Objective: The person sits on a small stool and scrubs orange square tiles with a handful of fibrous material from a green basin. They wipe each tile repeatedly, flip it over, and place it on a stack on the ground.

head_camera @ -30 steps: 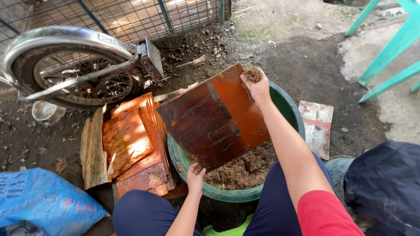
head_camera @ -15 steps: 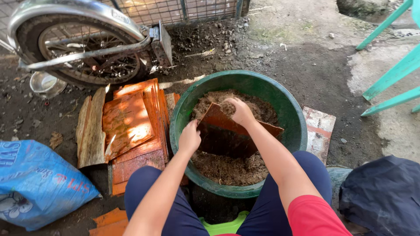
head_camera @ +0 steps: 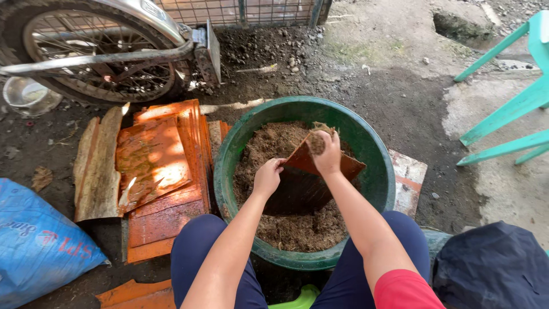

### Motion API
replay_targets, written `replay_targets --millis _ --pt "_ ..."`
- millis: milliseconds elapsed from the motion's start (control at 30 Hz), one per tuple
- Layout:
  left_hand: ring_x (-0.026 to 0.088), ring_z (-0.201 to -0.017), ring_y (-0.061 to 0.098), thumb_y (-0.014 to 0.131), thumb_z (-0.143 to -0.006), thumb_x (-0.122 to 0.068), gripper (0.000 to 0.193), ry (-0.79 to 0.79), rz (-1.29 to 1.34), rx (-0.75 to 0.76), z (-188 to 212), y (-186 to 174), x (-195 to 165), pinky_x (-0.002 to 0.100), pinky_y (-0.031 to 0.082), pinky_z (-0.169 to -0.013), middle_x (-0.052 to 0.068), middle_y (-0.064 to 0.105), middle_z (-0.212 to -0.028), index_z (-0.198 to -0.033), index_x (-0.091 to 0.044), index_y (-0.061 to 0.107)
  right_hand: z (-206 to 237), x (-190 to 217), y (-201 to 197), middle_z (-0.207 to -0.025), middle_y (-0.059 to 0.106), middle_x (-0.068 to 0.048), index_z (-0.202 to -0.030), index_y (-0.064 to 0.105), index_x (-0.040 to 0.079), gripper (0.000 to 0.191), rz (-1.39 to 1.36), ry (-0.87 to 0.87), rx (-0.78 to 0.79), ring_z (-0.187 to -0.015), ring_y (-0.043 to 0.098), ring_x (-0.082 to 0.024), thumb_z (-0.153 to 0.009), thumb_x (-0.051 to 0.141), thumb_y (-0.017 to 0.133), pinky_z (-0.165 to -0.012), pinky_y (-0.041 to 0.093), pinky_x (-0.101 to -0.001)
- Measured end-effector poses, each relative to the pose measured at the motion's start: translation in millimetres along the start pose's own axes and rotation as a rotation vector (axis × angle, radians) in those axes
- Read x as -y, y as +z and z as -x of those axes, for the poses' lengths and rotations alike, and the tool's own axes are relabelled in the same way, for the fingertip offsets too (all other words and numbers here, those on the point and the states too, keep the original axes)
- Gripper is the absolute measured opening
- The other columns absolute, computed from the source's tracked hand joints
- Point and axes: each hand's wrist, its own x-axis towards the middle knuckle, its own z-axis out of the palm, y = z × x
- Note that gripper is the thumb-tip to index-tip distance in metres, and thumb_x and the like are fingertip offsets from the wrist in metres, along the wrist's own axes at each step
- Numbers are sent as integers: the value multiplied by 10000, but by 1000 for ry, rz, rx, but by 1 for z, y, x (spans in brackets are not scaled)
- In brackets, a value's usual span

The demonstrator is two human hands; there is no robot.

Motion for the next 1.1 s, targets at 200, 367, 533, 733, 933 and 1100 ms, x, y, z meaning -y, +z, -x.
replay_targets --millis 200,367,533,733,933,1100 --pt "361 -947 683 631 -919 -56 267 72 -53 5 5 11 -29 458 547 -784 106 693 -1074 -1171 -106 706 6 19 31 -1347 460 -182 -1202 615 183 421 147 -286 -155 -1307 440 -397 -856 275 836 -1109 386 -573" --pt "370 -936 675 627 -952 -85 273 166 -124 109 7 7 -37 456 551 -776 127 668 -1110 -1221 -58 657 -1 -4 46 -1442 435 -180 -1316 556 172 352 -28 133 -321 -1408 381 -374 -1058 380 677 -1146 362 -613" --pt "356 -932 684 628 -948 -84 292 209 -139 150 16 -3 -30 452 551 -778 121 672 -1101 -1239 -71 656 2 -48 37 -1309 558 -192 -1322 584 95 571 -272 680 -432 -1237 583 -341 -1049 587 490 -1070 499 -556" --pt "368 -938 684 647 -925 -72 309 232 -223 96 21 -20 -9 452 555 -803 133 684 -1161 -1234 -60 662 -1 -45 42 -1170 694 -168 -1098 733 72 523 49 240 -436 -1214 611 -363 -1032 574 603 -1090 469 -550" --pt "346 -950 698 639 -937 -71 284 143 -231 67 23 -33 15 421 568 -798 117 703 -1146 -1218 -67 680 -4 -38 66 -1208 695 -190 -1113 722 43 508 183 112 -184 -1179 611 -353 -1003 529 619 -1068 437 -504" --pt "336 -954 698 654 -940 -89 280 98 -264 66 33 -37 29 412 570 -792 97 716 -1126 -1218 -76 687 11 -86 45 -1262 688 -199 -1128 716 5 453 339 110 -129 -1218 596 -365 -1002 439 692 -1099 410 -515"
